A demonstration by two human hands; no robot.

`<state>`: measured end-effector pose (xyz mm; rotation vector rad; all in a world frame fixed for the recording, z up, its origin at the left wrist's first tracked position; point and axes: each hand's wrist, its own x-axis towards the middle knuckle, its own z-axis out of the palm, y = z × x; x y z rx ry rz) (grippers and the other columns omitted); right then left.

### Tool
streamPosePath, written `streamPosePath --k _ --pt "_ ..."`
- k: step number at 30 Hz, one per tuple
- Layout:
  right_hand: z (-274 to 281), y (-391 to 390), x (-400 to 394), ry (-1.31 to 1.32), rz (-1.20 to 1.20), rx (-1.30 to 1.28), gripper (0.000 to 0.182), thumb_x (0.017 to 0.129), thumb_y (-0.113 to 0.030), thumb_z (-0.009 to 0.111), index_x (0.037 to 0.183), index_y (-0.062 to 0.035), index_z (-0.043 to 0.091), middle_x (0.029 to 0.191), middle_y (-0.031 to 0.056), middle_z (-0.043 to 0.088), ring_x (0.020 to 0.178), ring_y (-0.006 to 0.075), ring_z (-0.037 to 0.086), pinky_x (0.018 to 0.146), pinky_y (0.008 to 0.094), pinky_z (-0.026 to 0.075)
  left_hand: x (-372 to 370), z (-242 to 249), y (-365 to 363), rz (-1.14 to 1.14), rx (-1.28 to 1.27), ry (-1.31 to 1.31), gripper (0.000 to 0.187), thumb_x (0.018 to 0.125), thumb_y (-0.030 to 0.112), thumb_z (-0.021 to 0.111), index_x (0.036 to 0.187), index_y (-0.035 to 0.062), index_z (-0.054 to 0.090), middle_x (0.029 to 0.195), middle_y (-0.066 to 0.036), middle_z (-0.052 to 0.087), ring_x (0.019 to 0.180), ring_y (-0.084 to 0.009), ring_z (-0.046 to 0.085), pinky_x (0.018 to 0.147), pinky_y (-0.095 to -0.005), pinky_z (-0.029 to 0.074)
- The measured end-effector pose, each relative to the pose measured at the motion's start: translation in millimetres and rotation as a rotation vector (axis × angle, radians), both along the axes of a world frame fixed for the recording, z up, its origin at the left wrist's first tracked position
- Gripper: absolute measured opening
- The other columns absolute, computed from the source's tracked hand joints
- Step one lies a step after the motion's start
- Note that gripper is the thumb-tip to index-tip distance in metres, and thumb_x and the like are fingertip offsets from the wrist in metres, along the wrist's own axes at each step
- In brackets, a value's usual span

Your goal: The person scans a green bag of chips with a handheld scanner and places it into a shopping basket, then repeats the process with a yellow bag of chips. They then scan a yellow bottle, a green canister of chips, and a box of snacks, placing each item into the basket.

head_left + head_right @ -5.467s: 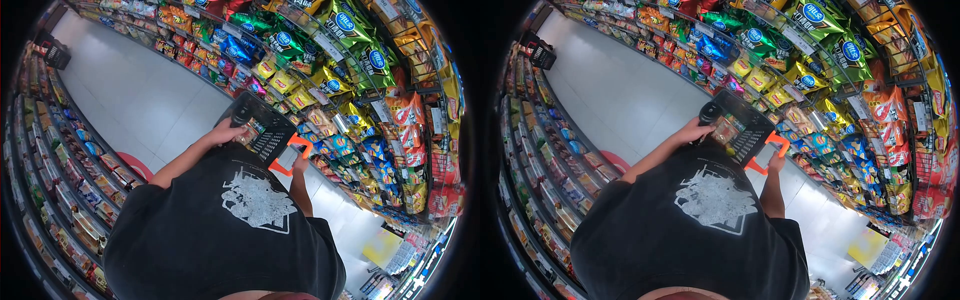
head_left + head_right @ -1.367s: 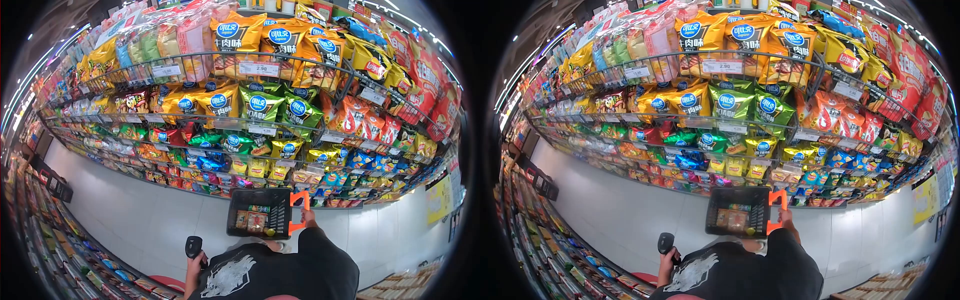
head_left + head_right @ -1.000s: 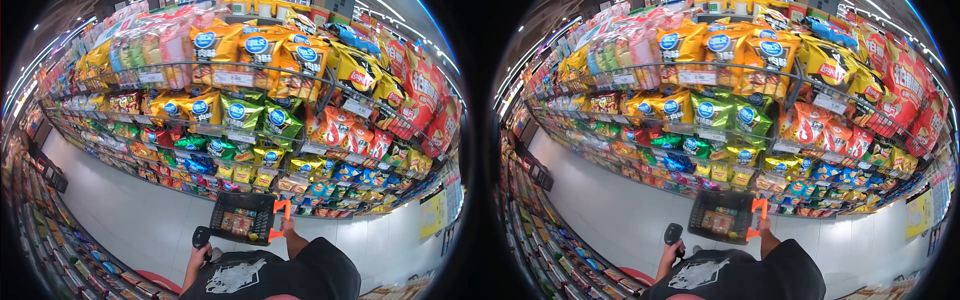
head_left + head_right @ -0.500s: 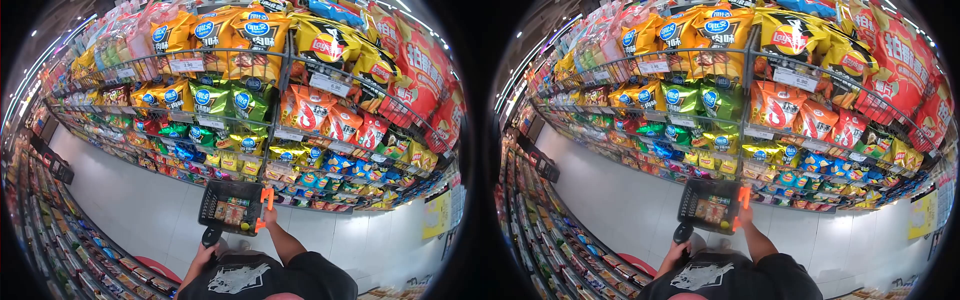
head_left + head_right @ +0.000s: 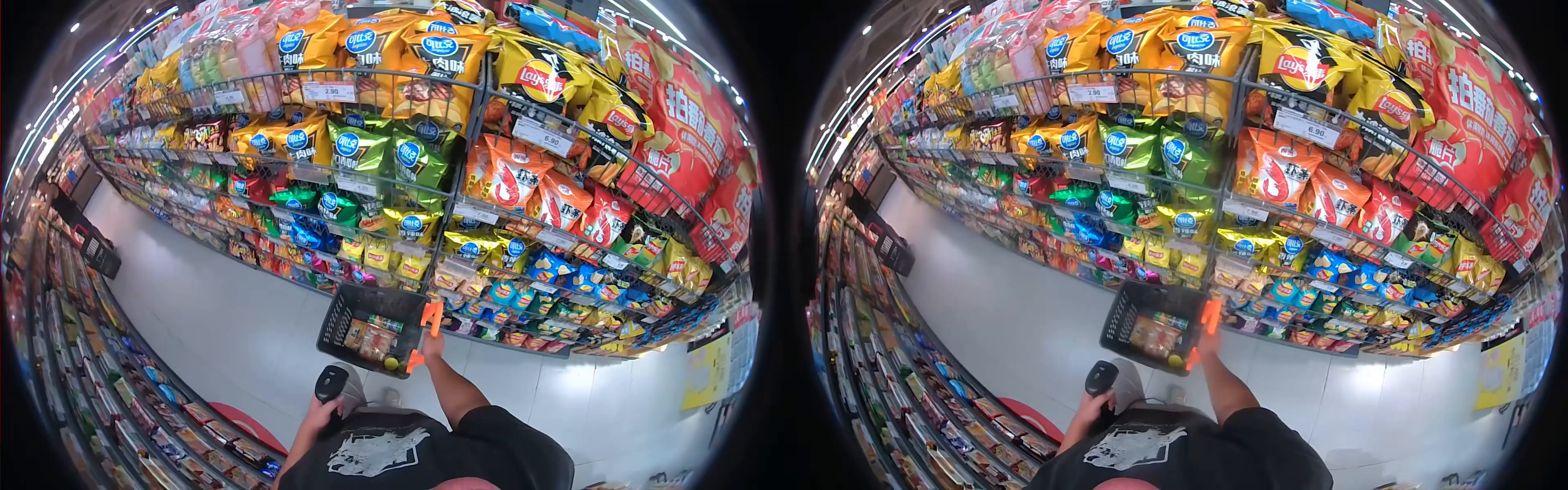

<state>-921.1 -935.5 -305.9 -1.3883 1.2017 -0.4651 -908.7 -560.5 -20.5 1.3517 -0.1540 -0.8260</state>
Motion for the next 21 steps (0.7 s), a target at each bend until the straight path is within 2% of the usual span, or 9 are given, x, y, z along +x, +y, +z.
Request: streamPosePath --k 2,6,8,9,12,15,17,20,21 --pt "68 10 1 -0.069 -0.04 0.105 0.022 0.093 -0.02 0.059 0.105 -0.0029 0.058 0.067 0.0065 0.056 0.049 0.0195 0.057 0.041 0.0378 0.047 4 -5 5 0.001 -0.01 0.007 0.006 0.093 0.007 0.063 0.089 0.0047 0.059 0.066 -0.003 0.058 0.059 -0.0141 0.057 0.057 -0.0307 0.047" --pt "5 -2 8 0.056 -0.022 -0.048 0.021 0.093 -0.022 0.06 0.105 -0.0044 0.058 0.066 0.0039 0.054 0.048 0.0181 0.055 0.04 0.0371 0.047 19 -12 9 -0.011 -0.022 0.077 0.007 0.093 0.009 0.064 0.089 0.0052 0.06 0.066 -0.003 0.058 0.059 -0.0127 0.057 0.057 -0.03 0.046" --pt "-21 -5 2 0.045 0.011 -0.131 0.021 0.093 -0.022 0.06 0.105 -0.0052 0.059 0.065 0.0027 0.053 0.048 0.0174 0.054 0.04 0.0367 0.047 45 -34 14 -0.169 -0.013 0.061 0.007 0.092 0.009 0.066 0.095 0.0054 0.061 0.069 -0.002 0.059 0.06 -0.0115 0.056 0.057 -0.0296 0.046" --pt "-22 3 -10 0.061 0.001 -0.093 0.022 0.093 -0.022 0.06 0.106 -0.0054 0.059 0.065 0.0024 0.053 0.048 0.017 0.053 0.04 0.0365 0.047 54 -38 22 -0.251 0.0 0.06 0.009 0.092 0.009 0.067 0.097 0.0055 0.061 0.07 -0.002 0.06 0.061 -0.0109 0.056 0.057 -0.0294 0.046" --pt "1 -6 6 0.074 -0.033 -0.026 0.023 0.092 -0.023 0.061 0.108 -0.0057 0.06 0.064 0.0017 0.052 0.048 0.0162 0.053 0.04 0.036 0.047 95 5 6 -0.316 0.111 0.073 0.024 0.09 0.01 0.071 0.111 0.0054 0.06 0.076 0.0 0.061 0.062 -0.0091 0.055 0.058 -0.0286 0.045" --pt "41 6 3 0.136 -0.071 0.035 0.025 0.092 -0.023 0.061 0.109 -0.0054 0.06 0.065 0.0021 0.053 0.049 0.0166 0.053 0.04 0.036 0.048 128 13 5 -0.343 0.176 -0.071 0.036 0.089 0.01 0.073 0.121 0.0055 0.057 0.081 0.002 0.062 0.064 -0.0077 0.056 0.058 -0.0265 0.044" --pt "66 11 8 0.175 -0.086 0.071 0.026 0.092 -0.023 0.061 0.111 -0.0046 0.061 0.068 0.0031 0.055 0.052 0.0179 0.056 0.041 0.0366 0.05 149 10 12 -0.319 0.133 -0.062 0.035 0.089 0.009 0.073 0.121 0.005 0.058 0.078 0.003 0.061 0.063 -0.0068 0.054 0.056 -0.0255 0.043" --pt "71 20 9 0.232 -0.083 -0.038 0.03 0.093 -0.026 0.061 0.112 -0.0027 0.061 0.075 0.0093 0.061 0.063 0.0211 0.065 0.045 0.038 0.053 186 -5 27 -0.345 0.102 0.04 0.027 0.089 0.007 0.071 0.114 0.005 0.06 0.073 0.004 0.059 0.059 -0.006 0.052 0.052 -0.0247 0.04" --pt "69 17 7 0.337 -0.051 -0.167 0.032 0.093 -0.027 0.061 0.113 -0.0019 0.061 0.08 0.0129 0.063 0.07 0.0252 0.067 0.051 0.0404 0.055 196 -13 34 -0.366 0.102 0.093 0.023 0.089 0.007 0.07 0.11 0.0051 0.061 0.072 0.004 0.058 0.058 -0.0058 0.051 0.051 -0.0245 0.039"
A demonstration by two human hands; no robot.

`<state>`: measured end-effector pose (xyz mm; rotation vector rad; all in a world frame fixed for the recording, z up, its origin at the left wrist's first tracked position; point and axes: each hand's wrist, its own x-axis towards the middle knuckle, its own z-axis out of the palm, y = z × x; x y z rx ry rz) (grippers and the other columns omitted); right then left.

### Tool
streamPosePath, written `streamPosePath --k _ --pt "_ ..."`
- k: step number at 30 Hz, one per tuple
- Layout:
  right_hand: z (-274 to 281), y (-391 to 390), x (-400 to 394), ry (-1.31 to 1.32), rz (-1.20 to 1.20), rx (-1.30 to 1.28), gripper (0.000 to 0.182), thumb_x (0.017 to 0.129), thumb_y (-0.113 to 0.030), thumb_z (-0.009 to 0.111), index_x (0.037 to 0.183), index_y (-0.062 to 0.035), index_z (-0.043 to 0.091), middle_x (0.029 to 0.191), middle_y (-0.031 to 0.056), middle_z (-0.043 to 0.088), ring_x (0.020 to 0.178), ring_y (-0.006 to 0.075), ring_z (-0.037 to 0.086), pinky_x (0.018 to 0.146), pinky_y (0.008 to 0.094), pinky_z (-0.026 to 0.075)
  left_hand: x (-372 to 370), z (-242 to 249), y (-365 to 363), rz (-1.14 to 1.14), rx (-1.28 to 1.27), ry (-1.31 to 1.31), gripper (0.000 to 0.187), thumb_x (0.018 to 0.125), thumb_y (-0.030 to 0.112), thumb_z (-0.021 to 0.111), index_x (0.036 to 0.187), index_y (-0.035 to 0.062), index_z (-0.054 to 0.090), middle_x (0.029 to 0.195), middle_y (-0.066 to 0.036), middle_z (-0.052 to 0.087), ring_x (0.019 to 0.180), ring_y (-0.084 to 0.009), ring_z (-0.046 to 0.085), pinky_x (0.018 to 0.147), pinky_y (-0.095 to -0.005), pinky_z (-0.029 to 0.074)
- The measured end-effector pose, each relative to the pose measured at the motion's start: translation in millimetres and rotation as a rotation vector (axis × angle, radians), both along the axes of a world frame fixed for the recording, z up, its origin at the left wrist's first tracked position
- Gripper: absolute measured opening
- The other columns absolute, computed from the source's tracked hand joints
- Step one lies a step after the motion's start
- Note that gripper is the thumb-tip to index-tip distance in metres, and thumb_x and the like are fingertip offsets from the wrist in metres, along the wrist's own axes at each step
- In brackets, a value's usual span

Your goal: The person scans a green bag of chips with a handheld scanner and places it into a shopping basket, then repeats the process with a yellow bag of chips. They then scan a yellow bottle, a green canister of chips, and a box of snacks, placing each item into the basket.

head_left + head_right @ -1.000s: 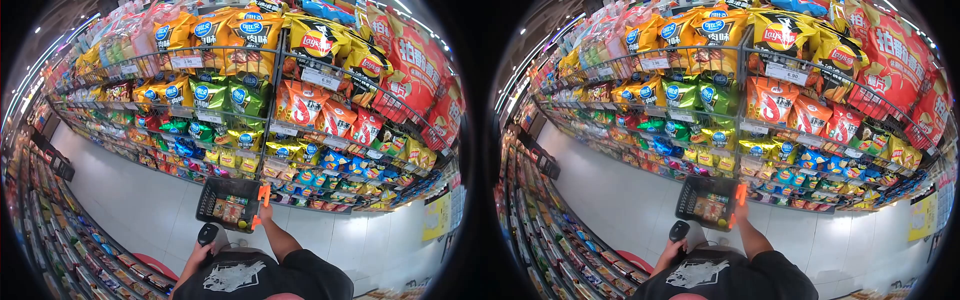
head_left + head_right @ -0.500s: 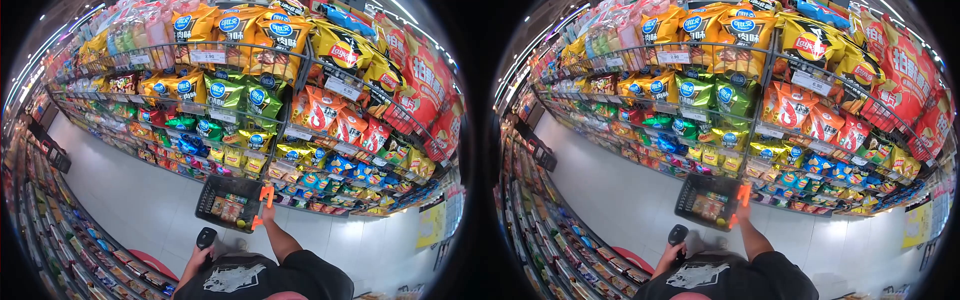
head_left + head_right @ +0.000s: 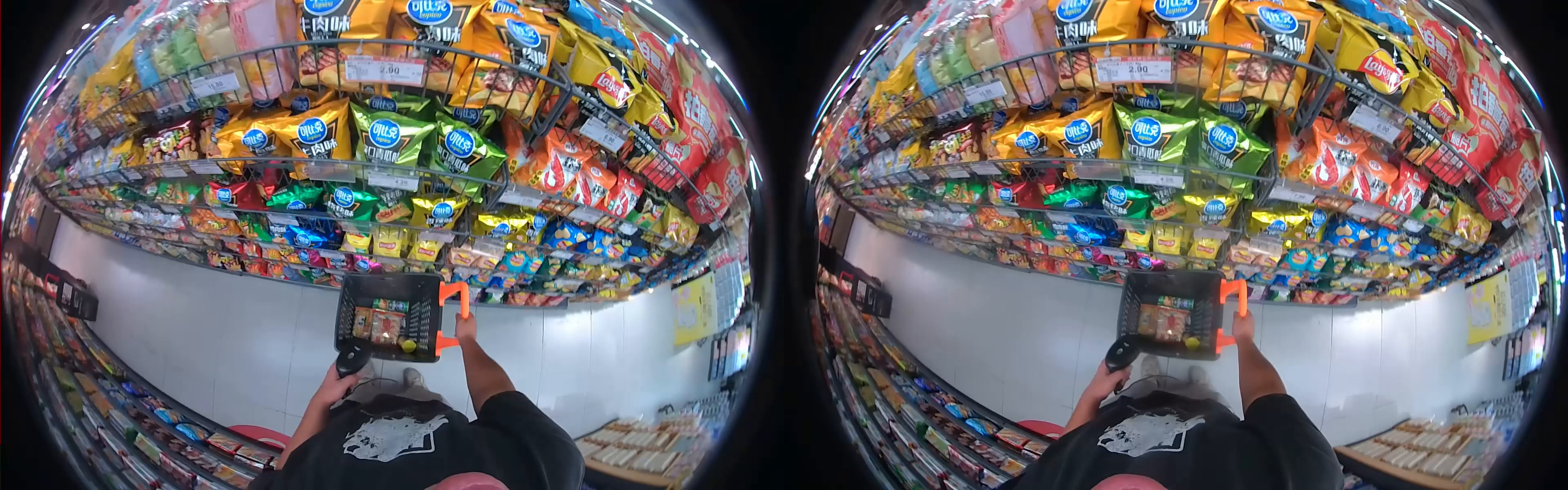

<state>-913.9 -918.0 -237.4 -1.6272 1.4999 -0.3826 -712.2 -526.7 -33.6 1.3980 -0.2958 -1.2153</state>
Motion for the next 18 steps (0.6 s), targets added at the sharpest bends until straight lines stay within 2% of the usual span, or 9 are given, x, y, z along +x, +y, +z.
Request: streamPosePath --k 2,3,4,6,9,12,15,18 --pt "-28 -3 -3 0.227 0.088 -0.212 0.036 0.094 -0.03 0.061 0.115 -0.0004 0.06 0.09 0.0201 0.068 0.084 0.0333 0.071 0.063 0.0452 0.058 24 -30 8 -0.076 -0.05 0.01 0.016 0.09 0.006 0.068 0.103 0.0057 0.06 0.069 0.004 0.056 0.056 -0.0058 0.049 0.05 -0.0249 0.038" --pt "14 7 8 0.255 0.027 -0.082 0.04 0.094 -0.032 0.061 0.117 0.0008 0.059 0.103 0.0278 0.069 0.101 0.0452 0.066 0.084 0.0504 0.054 37 -38 12 -0.113 -0.075 0.013 0.013 0.09 0.006 0.067 0.1 0.0059 0.06 0.067 0.004 0.055 0.055 -0.0058 0.048 0.049 -0.025 0.037" --pt "-12 -1 4 0.22 -0.022 0.041 0.041 0.094 -0.032 0.061 0.119 0.0007 0.059 0.105 0.0278 0.069 0.099 0.0455 0.067 0.084 0.0511 0.054 43 -30 6 -0.09 -0.083 -0.014 0.01 0.092 0.009 0.067 0.093 0.0073 0.057 0.066 0.004 0.054 0.054 -0.0056 0.047 0.049 -0.0248 0.036" --pt "-29 -3 -2 0.375 0.099 -0.236 0.04 0.095 -0.032 0.061 0.118 0.0005 0.059 0.096 0.0232 0.07 0.082 0.0321 0.073 0.066 0.0448 0.057 62 -19 -2 -0.149 -0.073 0.005 0.01 0.092 0.01 0.068 0.094 0.0074 0.058 0.067 0.005 0.053 0.056 -0.0055 0.048 0.05 -0.0246 0.037" --pt "-11 -15 5 0.254 0.021 0.269 0.04 0.096 -0.031 0.062 0.118 0.0016 0.059 0.094 0.0182 0.068 0.075 0.0224 0.072 0.053 0.0392 0.057 81 4 -17 -0.199 -0.088 0.034 0.012 0.093 0.013 0.069 0.096 0.0076 0.059 0.069 0.005 0.053 0.059 -0.0053 0.048 0.052 -0.0241 0.038" --pt "-24 -19 6 0.154 -0.089 0.388 0.043 0.095 -0.03 0.064 0.12 0.0045 0.058 0.093 0.0161 0.068 0.076 0.0244 0.072 0.053 0.04 0.059 92 3 -23 -0.229 -0.135 0.056 0.013 0.093 0.012 0.07 0.097 0.0075 0.059 0.071 0.005 0.054 0.062 -0.0051 0.049 0.055 -0.0239 0.039" --pt "-23 -15 11 0.074 -0.213 0.358 0.043 0.095 -0.027 0.065 0.122 0.0066 0.056 0.092 0.0157 0.067 0.075 0.0259 0.071 0.052 0.0405 0.061 95 1 -23 -0.19 -0.219 0.125 0.008 0.094 0.008 0.067 0.095 0.0069 0.059 0.074 0.004 0.055 0.064 -0.0058 0.049 0.058 -0.0247 0.039" --pt "-19 -16 15 0.203 -0.169 0.331 0.045 0.093 -0.028 0.067 0.119 0.007 0.054 0.094 0.017 0.067 0.075 0.0265 0.072 0.051 0.0393 0.061 99 3 -19 -0.172 -0.328 0.174 0.005 0.094 0.006 0.064 0.093 0.0054 0.059 0.074 0.002 0.055 0.066 -0.0075 0.05 0.062 -0.0256 0.041"
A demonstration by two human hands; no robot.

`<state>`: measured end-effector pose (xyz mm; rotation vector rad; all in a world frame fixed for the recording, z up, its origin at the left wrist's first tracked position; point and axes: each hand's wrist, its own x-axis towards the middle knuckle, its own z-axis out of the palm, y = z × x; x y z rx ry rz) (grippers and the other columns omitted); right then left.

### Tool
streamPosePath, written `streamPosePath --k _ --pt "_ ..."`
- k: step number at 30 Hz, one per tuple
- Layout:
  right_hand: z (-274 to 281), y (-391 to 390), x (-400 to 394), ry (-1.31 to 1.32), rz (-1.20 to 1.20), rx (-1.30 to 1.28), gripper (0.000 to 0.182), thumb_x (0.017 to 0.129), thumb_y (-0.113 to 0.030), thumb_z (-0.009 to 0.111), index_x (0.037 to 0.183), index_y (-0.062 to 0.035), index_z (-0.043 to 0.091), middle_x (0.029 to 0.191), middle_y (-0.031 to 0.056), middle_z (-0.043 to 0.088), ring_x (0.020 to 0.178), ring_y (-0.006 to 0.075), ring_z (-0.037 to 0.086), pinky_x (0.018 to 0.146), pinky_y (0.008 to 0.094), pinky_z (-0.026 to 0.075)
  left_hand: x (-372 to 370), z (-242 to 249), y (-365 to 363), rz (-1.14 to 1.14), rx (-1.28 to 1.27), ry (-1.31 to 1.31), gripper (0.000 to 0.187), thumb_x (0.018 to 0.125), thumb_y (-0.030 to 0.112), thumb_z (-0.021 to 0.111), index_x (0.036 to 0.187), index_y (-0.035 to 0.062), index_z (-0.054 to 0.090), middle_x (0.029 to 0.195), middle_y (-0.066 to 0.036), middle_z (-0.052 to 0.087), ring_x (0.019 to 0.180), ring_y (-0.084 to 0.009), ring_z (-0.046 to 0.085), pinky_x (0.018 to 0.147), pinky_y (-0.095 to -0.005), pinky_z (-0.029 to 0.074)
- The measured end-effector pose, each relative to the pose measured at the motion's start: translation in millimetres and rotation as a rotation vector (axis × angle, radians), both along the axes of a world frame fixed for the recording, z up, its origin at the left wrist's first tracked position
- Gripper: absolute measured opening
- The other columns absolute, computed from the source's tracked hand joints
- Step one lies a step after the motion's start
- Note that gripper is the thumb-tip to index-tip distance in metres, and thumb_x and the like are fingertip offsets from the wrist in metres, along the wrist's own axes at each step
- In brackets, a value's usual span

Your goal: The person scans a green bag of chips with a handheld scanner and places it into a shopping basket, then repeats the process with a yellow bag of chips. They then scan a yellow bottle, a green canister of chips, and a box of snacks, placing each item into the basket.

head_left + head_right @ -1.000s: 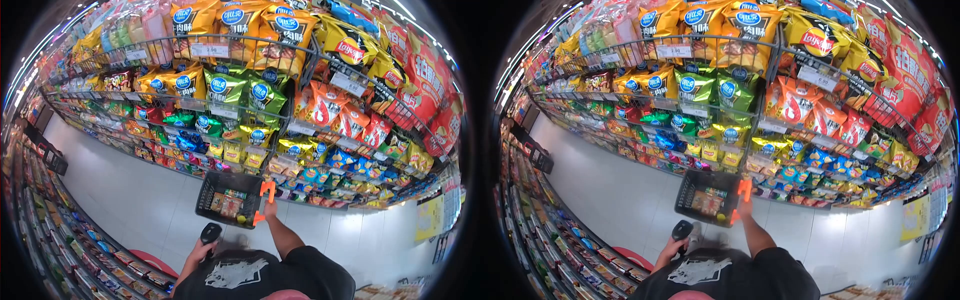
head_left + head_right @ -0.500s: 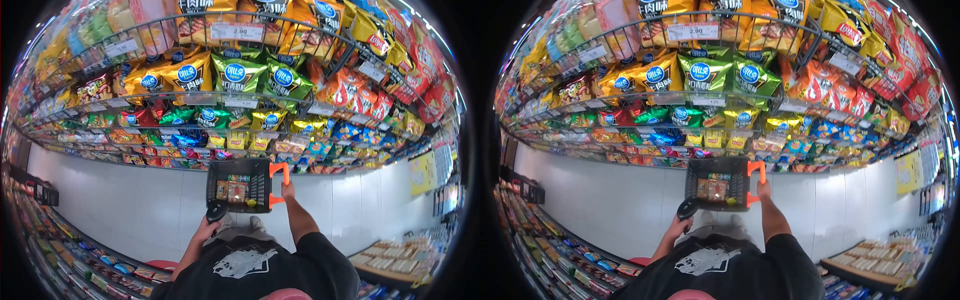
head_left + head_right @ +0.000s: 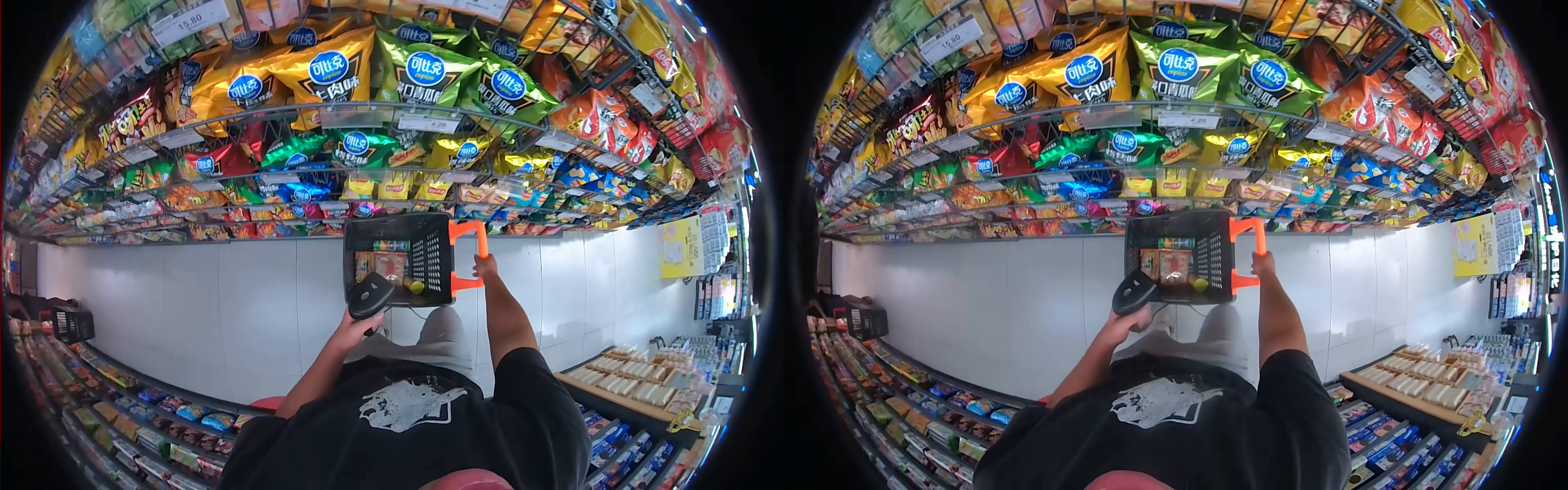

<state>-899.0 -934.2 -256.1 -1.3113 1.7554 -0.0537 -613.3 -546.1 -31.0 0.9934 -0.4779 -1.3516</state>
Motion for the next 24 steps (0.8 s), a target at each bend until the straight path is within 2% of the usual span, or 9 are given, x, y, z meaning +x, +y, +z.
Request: streamPosePath --k 1,2,5,8,13,17,19,22,24 --pt "3 1 0 0.052 0.029 -0.011 0.045 0.093 -0.029 0.067 0.118 0.0068 0.054 0.095 0.0173 0.067 0.075 0.0266 0.072 0.05 0.0385 0.061 2 0 1 0.003 -0.022 0.011 0.005 0.094 0.005 0.063 0.093 0.0049 0.058 0.075 0.002 0.055 0.067 -0.0081 0.05 0.063 -0.0261 0.041" --pt "6 2 -1 0.132 0.09 -0.022 0.052 0.093 -0.035 0.067 0.122 0.0048 0.05 0.098 0.0198 0.068 0.08 0.031 0.072 0.062 0.0466 0.061 3 0 2 0.007 -0.045 0.022 0.004 0.094 0.004 0.062 0.093 0.0043 0.058 0.075 0.001 0.055 0.067 -0.0088 0.05 0.064 -0.0265 0.041" --pt "30 16 8 0.409 0.218 -0.186 0.058 0.092 -0.039 0.066 0.129 0.0015 0.045 0.112 0.0218 0.063 0.1 0.0357 0.066 0.088 0.052 0.055 6 2 4 0.048 -0.091 0.058 0.003 0.094 0.003 0.061 0.093 0.0032 0.058 0.076 0.0 0.055 0.069 -0.01 0.051 0.065 -0.0278 0.042" --pt "65 48 32 0.716 0.323 -0.512 0.053 0.091 -0.036 0.066 0.128 -0.0034 0.047 0.126 0.0199 0.054 0.115 0.0367 0.055 0.096 0.0499 0.046 8 5 3 0.029 -0.092 0.039 0.002 0.094 0.003 0.061 0.093 0.0028 0.059 0.077 -0.001 0.055 0.069 -0.01 0.051 0.065 -0.0285 0.043" --pt "79 107 58 0.488 0.667 -0.951 0.073 0.07 -0.023 0.077 0.133 -0.0037 0.044 0.127 0.0191 0.05 0.12 0.0377 0.048 0.099 0.0498 0.04 6 12 -3 0.012 -0.142 0.02 0.004 0.093 0.003 0.061 0.092 0.0033 0.057 0.076 -0.001 0.055 0.068 -0.0106 0.05 0.064 -0.0289 0.042" --pt "35 193 75 -0.301 1.139 -0.532 0.088 0.06 -0.019 0.08 0.139 -0.0038 0.044 0.132 0.0219 0.05 0.124 0.043 0.047 0.105 0.0504 0.041 4 18 -17 0.003 -0.155 0.016 0.004 0.093 0.005 0.061 0.092 0.003 0.057 0.076 -0.001 0.054 0.068 -0.0109 0.05 0.064 -0.029 0.041" --pt "49 241 83 -0.388 1.252 -0.479 0.082 0.06 -0.024 0.081 0.136 -0.0108 0.053 0.131 0.018 0.058 0.123 0.0387 0.054 0.101 0.0488 0.045 1 19 -27 -0.001 -0.154 0.023 0.005 0.094 0.006 0.061 0.092 0.0025 0.058 0.077 -0.001 0.054 0.068 -0.011 0.049 0.064 -0.0289 0.041" --pt "59 260 100 -0.262 1.261 0.089 0.061 0.066 -0.025 0.08 0.124 -0.0166 0.065 0.118 0.0126 0.069 0.115 0.0344 0.062 0.097 0.0464 0.049 -3 24 -43 0.014 -0.183 0.032 0.006 0.093 0.006 0.061 0.095 0.0016 0.058 0.077 -0.001 0.053 0.068 -0.0113 0.049 0.065 -0.0287 0.041" --pt "-11 272 75 -0.155 1.127 0.047 0.044 0.074 -0.029 0.074 0.115 -0.0161 0.068 0.111 0.0111 0.072 0.111 0.0331 0.065 0.094 0.0461 0.051 -4 33 -50 0.023 -0.22 0.05 0.007 0.093 0.006 0.061 0.097 0.0011 0.058 0.077 -0.001 0.053 0.068 -0.0112 0.048 0.065 -0.029 0.04"
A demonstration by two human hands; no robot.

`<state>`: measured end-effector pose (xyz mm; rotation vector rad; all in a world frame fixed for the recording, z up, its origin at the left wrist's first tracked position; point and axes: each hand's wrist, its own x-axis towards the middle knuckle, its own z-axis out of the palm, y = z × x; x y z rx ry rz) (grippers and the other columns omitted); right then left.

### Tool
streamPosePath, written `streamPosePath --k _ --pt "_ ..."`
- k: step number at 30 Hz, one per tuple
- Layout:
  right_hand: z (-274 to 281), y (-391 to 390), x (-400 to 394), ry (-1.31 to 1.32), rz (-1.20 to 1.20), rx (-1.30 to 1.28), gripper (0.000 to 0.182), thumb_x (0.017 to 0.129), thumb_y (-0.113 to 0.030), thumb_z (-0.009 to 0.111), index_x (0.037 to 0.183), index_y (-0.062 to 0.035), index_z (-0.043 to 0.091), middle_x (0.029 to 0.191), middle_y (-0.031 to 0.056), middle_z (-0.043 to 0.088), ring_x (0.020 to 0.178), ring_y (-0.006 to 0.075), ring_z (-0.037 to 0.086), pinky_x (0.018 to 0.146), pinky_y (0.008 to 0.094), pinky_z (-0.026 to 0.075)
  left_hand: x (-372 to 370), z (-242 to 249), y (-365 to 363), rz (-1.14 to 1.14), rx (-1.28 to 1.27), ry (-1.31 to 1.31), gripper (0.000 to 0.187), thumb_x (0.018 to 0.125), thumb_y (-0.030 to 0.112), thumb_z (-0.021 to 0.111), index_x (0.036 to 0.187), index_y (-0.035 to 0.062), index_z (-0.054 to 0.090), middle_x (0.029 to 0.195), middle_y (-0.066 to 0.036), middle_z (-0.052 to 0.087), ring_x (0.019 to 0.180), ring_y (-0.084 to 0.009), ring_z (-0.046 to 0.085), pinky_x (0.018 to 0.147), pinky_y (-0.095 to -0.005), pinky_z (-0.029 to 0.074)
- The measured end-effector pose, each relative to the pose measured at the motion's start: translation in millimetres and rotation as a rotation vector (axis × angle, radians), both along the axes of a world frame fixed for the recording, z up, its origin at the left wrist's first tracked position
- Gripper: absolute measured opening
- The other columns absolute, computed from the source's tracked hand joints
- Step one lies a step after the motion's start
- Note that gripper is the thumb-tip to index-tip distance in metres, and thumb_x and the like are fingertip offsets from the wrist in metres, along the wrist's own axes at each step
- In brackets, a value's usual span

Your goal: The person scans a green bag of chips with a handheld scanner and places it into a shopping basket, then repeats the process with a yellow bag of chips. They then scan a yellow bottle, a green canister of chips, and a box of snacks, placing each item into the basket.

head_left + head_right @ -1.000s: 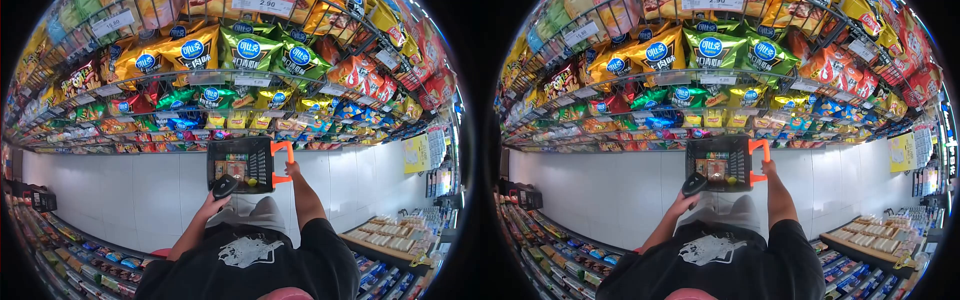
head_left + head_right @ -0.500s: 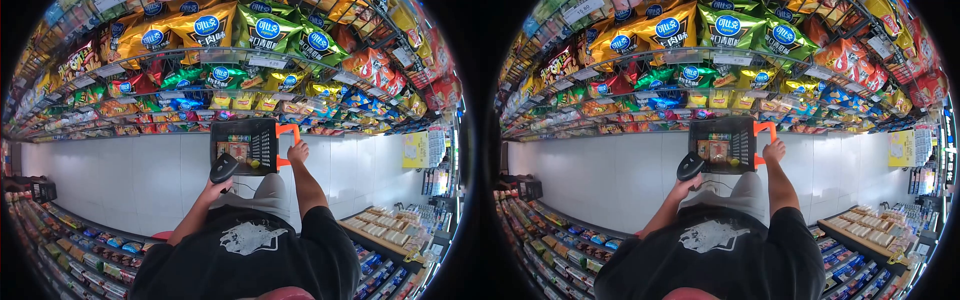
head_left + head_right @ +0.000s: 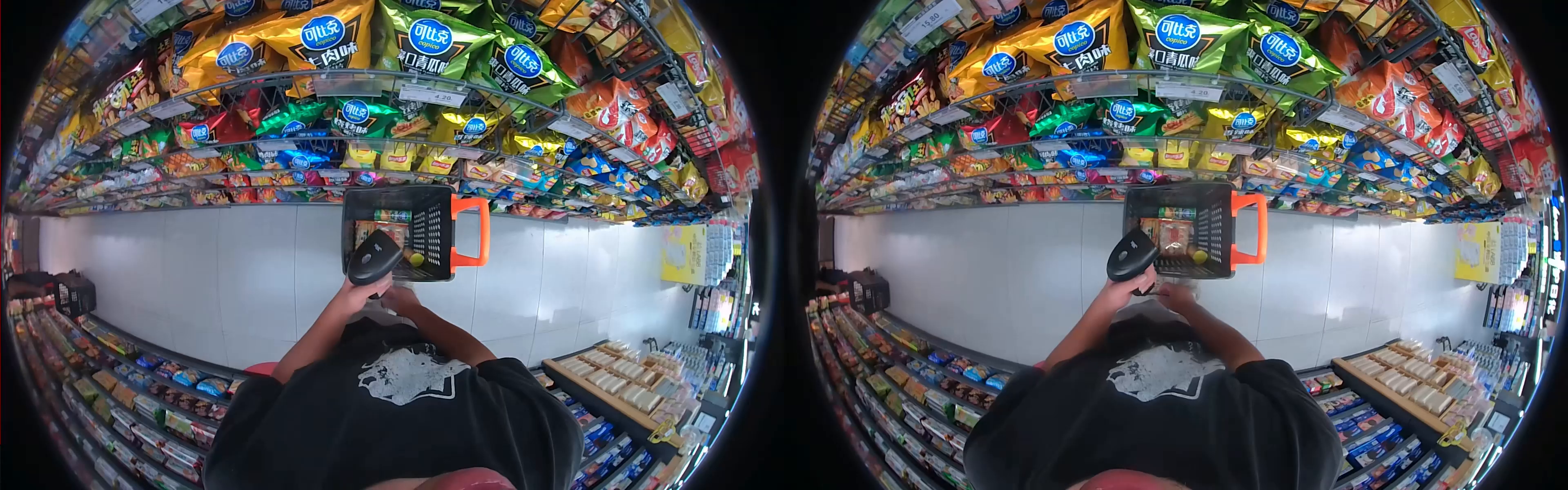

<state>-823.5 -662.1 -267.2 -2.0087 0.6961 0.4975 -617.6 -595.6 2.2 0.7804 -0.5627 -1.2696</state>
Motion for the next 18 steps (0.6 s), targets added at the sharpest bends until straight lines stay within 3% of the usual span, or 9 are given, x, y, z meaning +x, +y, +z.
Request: streamPosePath --k 1,3,5,6,11,12,15,17,18 --pt "-27 0 -9 0.029 -0.07 -0.043 0.036 0.078 -0.031 0.072 0.111 -0.0158 0.07 0.107 0.0103 0.073 0.109 0.0324 0.067 0.092 0.046 0.052 -1 7 -2 0.003 -0.023 0.003 0.008 0.093 0.006 0.061 0.099 0.0009 0.058 0.077 -0.001 0.053 0.068 -0.0112 0.048 0.065 -0.0292 0.04" --pt "26 -33 -21 0.247 -0.237 -0.009 0.033 0.089 -0.036 0.06 0.111 -0.0129 0.067 0.107 0.014 0.072 0.109 0.0354 0.066 0.091 0.0478 0.052 2 23 -2 0.023 0.01 -0.005 0.015 0.092 0.014 0.062 0.095 0.0016 0.055 0.076 -0.003 0.052 0.067 -0.0125 0.048 0.065 -0.0303 0.04" --pt "-24 -62 -73 0.297 -0.27 -0.165 0.035 0.094 -0.039 0.051 0.109 -0.0119 0.067 0.108 0.0165 0.071 0.107 0.038 0.066 0.089 0.0517 0.052 6 40 -2 0.034 0.04 -0.044 0.028 0.09 0.028 0.064 0.087 0.0034 0.051 0.069 -0.003 0.047 0.064 -0.0135 0.047 0.063 -0.0307 0.038" --pt "-20 -73 -99 0.263 -0.343 -0.211 0.033 0.096 -0.037 0.051 0.108 -0.0113 0.067 0.107 0.0182 0.071 0.106 0.0396 0.066 0.089 0.0528 0.052 8 41 1 0.061 0.048 -0.043 0.034 0.089 0.033 0.066 0.086 0.0032 0.051 0.068 -0.003 0.046 0.063 -0.0143 0.046 0.062 -0.0317 0.038" --pt "28 -117 -175 0.207 -0.554 -0.293 0.029 0.099 -0.034 0.056 0.099 -0.0077 0.07 0.095 0.0204 0.072 0.096 0.0426 0.067 0.082 0.0505 0.053 8 58 -1 0.122 0.141 -0.047 0.019 0.094 0.019 0.06 0.096 0.0005 0.055 0.068 -0.004 0.049 0.062 -0.0136 0.049 0.062 -0.0314 0.044" --pt "28 -122 -182 0.087 -0.653 -0.21 0.028 0.098 -0.033 0.06 0.096 -0.0067 0.07 0.087 0.0194 0.072 0.085 0.042 0.069 0.074 0.0474 0.055 3 53 -3 0.092 0.171 -0.08 0.019 0.095 0.018 0.06 0.096 0.0006 0.055 0.069 -0.004 0.05 0.062 -0.0134 0.049 0.062 -0.0311 0.045" --pt "79 -134 -167 -0.066 -0.727 0.041 0.027 0.097 -0.031 0.062 0.097 -0.0058 0.07 0.081 0.0189 0.071 0.075 0.0401 0.069 0.065 0.044 0.054 -22 42 -16 0.004 0.218 -0.131 0.015 0.096 0.015 0.061 0.097 0.0005 0.056 0.071 -0.004 0.053 0.063 -0.0132 0.053 0.064 -0.0314 0.048" --pt "117 -140 -144 -0.216 -0.631 -0.041 0.024 0.096 -0.027 0.063 0.09 -0.0048 0.068 0.07 0.0158 0.067 0.061 0.0345 0.066 0.056 0.0414 0.051 -48 39 -31 -0.026 0.269 -0.147 0.012 0.096 0.011 0.061 0.095 0.0006 0.056 0.071 -0.004 0.054 0.064 -0.014 0.054 0.064 -0.0324 0.049" --pt "122 -144 -136 -0.261 -0.546 -0.113 0.023 0.097 -0.026 0.063 0.089 -0.005 0.068 0.067 0.0139 0.066 0.057 0.0311 0.066 0.053 0.04 0.051 -57 31 -37 -0.067 0.224 -0.115 0.007 0.096 0.008 0.062 0.098 0.001 0.061 0.077 -0.003 0.061 0.072 -0.0116 0.058 0.069 -0.0291 0.048"
